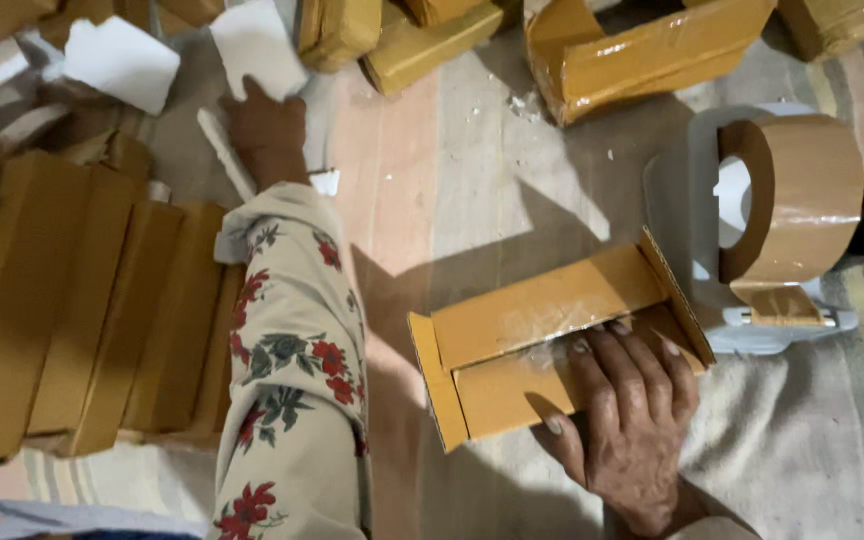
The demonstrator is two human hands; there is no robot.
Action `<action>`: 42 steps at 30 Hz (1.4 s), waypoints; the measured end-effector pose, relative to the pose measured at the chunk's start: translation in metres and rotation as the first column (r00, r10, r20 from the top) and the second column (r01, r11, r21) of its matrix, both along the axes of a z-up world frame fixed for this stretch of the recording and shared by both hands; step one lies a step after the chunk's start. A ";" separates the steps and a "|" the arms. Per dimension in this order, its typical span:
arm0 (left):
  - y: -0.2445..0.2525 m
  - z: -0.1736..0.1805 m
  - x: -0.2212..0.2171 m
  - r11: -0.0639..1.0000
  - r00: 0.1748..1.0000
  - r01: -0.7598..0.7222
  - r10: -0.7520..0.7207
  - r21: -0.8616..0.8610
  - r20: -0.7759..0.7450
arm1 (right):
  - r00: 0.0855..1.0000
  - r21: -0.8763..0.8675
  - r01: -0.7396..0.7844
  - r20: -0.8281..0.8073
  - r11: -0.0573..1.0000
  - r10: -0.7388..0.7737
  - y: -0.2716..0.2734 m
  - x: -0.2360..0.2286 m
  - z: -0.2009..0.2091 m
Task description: The person packs small items into cardboard boxes, places foam padding inside, and seals the boxes with packing tape using a tape dispenser. The person repeats this process for multiple boxes, stacking the finished packages on the table.
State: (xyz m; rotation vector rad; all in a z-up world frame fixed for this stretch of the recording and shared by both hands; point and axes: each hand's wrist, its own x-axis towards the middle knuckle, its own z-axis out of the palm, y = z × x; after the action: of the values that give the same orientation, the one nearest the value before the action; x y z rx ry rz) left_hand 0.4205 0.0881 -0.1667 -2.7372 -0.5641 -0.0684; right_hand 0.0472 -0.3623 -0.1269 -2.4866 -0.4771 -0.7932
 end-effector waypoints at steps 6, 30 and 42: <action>-0.010 -0.016 -0.008 0.953 0.947 -0.072 0.158 -0.293 0.281 | 0.998 -0.006 -0.051 0.027 0.999 0.051 0.001 0.004 0.007; -0.051 0.020 0.007 0.484 0.528 0.063 0.726 -0.873 0.440 | 1.000 -0.024 -0.012 0.022 1.000 0.013 0.002 0.005 0.006; -0.221 0.109 -0.318 -0.624 0.828 0.517 0.193 -0.586 0.526 | 0.949 -0.236 -0.157 -0.304 0.959 0.081 -0.017 0.022 0.061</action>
State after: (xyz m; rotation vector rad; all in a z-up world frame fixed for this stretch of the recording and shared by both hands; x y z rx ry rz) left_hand 0.1021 -0.1331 -0.0578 -5.0018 0.6437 -0.6003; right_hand 0.0690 -0.3791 -0.0664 -2.7206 -0.6510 -0.3211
